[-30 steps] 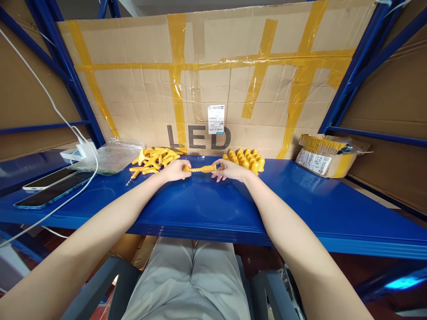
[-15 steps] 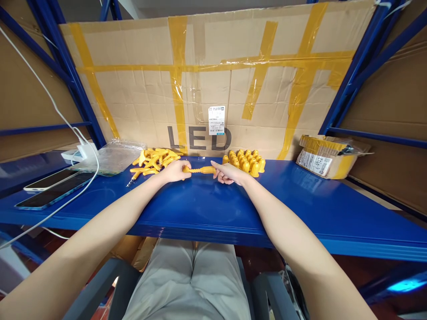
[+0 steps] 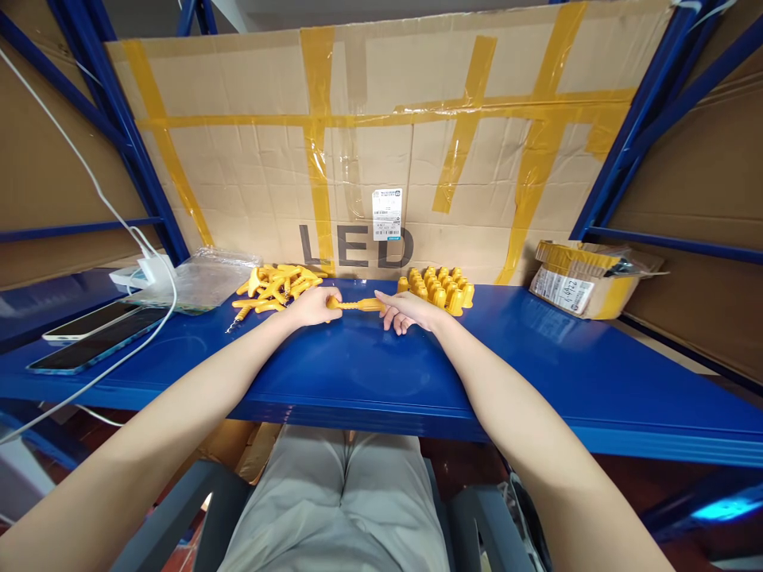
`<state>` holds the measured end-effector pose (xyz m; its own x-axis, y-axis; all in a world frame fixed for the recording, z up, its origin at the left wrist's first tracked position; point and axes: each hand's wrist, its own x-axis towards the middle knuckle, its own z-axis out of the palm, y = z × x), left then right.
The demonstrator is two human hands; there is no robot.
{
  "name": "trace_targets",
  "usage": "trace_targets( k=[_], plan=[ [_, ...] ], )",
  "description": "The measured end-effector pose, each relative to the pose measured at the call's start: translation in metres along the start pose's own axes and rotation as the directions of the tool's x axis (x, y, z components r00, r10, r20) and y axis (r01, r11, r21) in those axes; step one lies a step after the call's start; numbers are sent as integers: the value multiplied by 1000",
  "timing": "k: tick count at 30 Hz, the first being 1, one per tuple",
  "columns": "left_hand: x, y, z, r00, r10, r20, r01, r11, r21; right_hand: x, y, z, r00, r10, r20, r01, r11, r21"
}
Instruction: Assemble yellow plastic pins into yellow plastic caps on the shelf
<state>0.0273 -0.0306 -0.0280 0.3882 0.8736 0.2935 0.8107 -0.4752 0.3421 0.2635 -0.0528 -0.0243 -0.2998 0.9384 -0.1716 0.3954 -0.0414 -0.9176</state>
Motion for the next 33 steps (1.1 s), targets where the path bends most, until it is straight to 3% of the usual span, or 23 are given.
trace_targets(
  k=[17, 33],
  plan=[
    [1, 0, -1, 999, 36, 12, -36, 999, 36, 1, -3, 4, 997, -3, -71, -1, 999, -54],
    [2, -2, -2, 1000, 18, 12, -18, 998, 52, 5, 4, -4, 1000, -22, 13, 21, 999, 34]
  ],
)
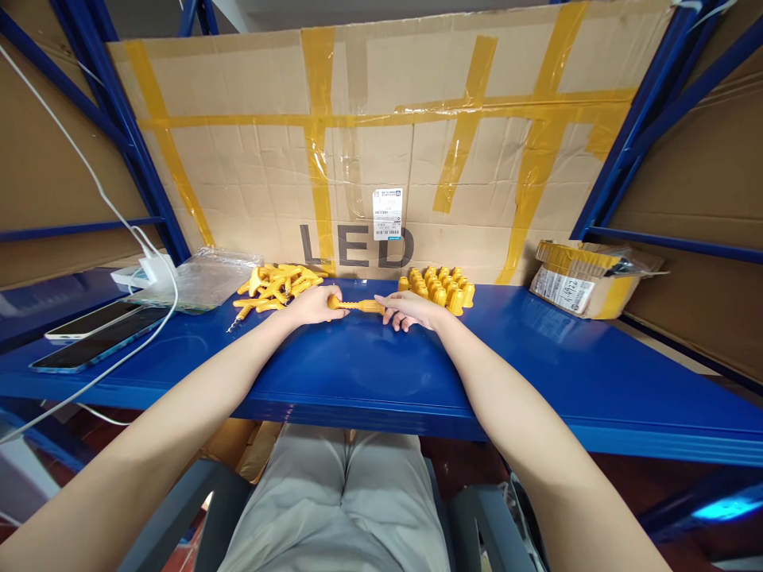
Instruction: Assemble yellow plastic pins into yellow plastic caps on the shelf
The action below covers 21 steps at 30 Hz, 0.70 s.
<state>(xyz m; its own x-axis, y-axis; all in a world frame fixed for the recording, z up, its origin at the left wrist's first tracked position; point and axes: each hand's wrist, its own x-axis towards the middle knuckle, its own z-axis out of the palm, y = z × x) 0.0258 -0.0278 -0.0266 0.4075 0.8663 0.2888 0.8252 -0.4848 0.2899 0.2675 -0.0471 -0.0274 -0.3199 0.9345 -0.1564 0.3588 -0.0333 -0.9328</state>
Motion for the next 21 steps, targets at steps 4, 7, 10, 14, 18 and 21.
trace_targets(
  k=[4, 7, 10, 14, 18, 21],
  plan=[
    [1, -1, 0, 1000, 7, -10, -7, 1000, 26, 0, 3, -4, 1000, -21, 16, 21, 999, 27],
    [1, -2, 0, 1000, 9, -14, -8, 999, 40, 1, 5, -5, 999, -32, 23, 31, 999, 25],
    [1, -2, 0, 1000, 4, -13, -4, 999, 42, 2, 6, -5, 999, -35, 26, 34, 999, 19],
    [0, -1, 0, 1000, 7, -12, -6, 999, 44, 1, 5, -3, 1000, -25, 9, 25, 1000, 6],
    [-1, 1, -1, 1000, -4, -6, 4, 999, 46, 0, 4, -2, 1000, -22, 3, 22, 1000, 2],
    [-1, 1, -1, 1000, -1, -7, 1, 999, 37, 0, 4, -2, 1000, -27, 2, 27, 1000, -2]
  ],
)
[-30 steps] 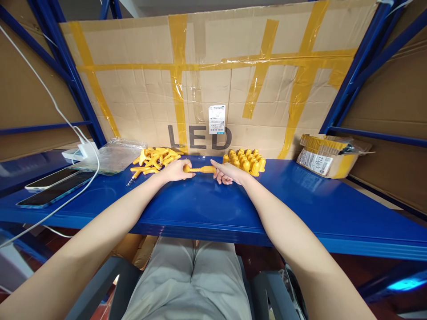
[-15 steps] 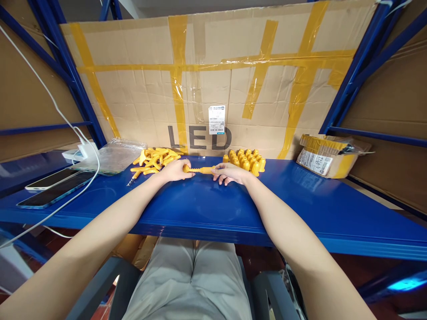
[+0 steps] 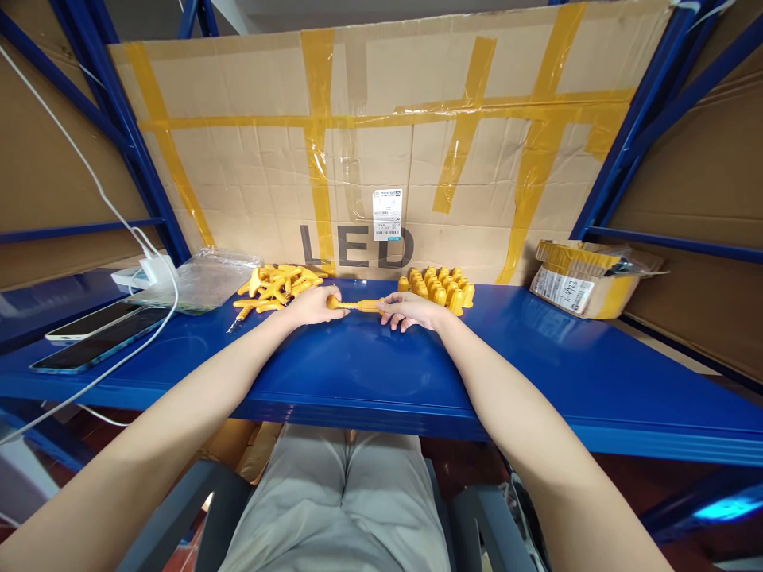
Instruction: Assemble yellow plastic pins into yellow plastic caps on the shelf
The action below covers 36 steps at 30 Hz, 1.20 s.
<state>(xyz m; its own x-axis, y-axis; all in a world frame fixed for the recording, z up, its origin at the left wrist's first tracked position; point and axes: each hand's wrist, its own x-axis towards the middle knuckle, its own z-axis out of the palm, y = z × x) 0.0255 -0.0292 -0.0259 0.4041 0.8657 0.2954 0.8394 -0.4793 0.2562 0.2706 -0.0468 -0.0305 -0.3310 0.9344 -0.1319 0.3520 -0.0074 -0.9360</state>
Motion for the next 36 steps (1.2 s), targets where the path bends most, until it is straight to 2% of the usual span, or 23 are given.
trace_targets(
  k=[14, 23, 30, 36],
  plan=[
    [0, -1, 1, 1000, 16, -27, -16, 1000, 4, -2, -2, 1, 1000, -4, 4, 4, 1000, 0],
    [-1, 2, 1, 1000, 10, -10, -10, 1000, -1, -5, -10, 5, 998, 60, -15, -60, 998, -7],
    [-3, 6, 0, 999, 13, -37, -10, 996, 88, 1, -6, 3, 994, 105, 8, -105, 994, 5],
    [-4, 8, -1, 998, 0, -57, 7, 993, 122, 0, -8, 6, 994, 110, -19, -109, 993, 33]
  ],
)
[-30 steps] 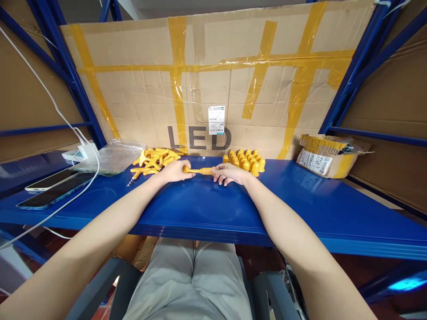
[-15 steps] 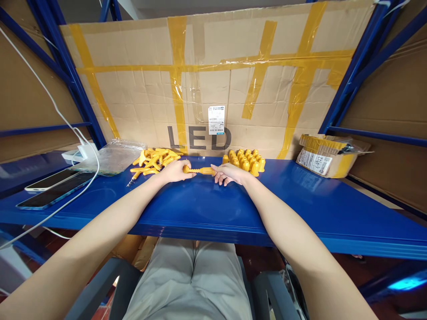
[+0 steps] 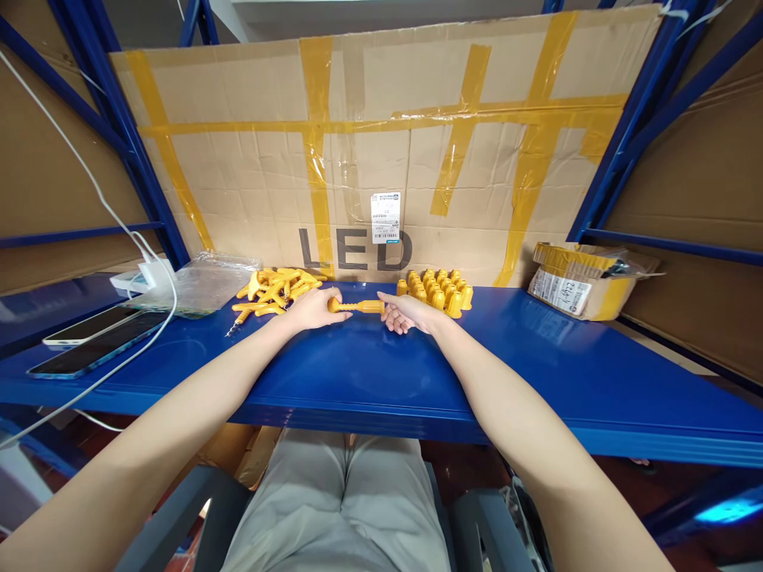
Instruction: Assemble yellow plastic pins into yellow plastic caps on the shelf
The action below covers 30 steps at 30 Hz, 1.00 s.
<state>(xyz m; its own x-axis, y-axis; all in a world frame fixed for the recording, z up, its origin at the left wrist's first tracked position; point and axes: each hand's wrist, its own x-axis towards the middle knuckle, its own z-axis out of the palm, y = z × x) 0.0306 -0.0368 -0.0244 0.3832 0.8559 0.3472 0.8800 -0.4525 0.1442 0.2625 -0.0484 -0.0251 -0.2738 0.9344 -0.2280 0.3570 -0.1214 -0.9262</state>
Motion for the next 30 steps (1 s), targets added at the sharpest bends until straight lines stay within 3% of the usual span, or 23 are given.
trace_targets(
  k=[6, 9, 14, 30],
  plan=[
    [1, -1, 0, 1000, 13, 6, -12, 1000, -24, 3, 2, -5, 998, 34, 49, -34, 999, 14],
    [2, -1, -1, 1000, 8, 14, -8, 999, -53, 3, 4, -8, 997, -7, 76, 3, 999, 45],
    [1, 0, -2, 1000, 0, 28, 2, 997, -81, -2, 7, -9, 992, -116, 49, 115, 993, 30],
    [2, -3, 1, 1000, 16, -3, -16, 999, -36, -2, 7, -6, 991, -133, 30, 133, 991, -8]
  ],
)
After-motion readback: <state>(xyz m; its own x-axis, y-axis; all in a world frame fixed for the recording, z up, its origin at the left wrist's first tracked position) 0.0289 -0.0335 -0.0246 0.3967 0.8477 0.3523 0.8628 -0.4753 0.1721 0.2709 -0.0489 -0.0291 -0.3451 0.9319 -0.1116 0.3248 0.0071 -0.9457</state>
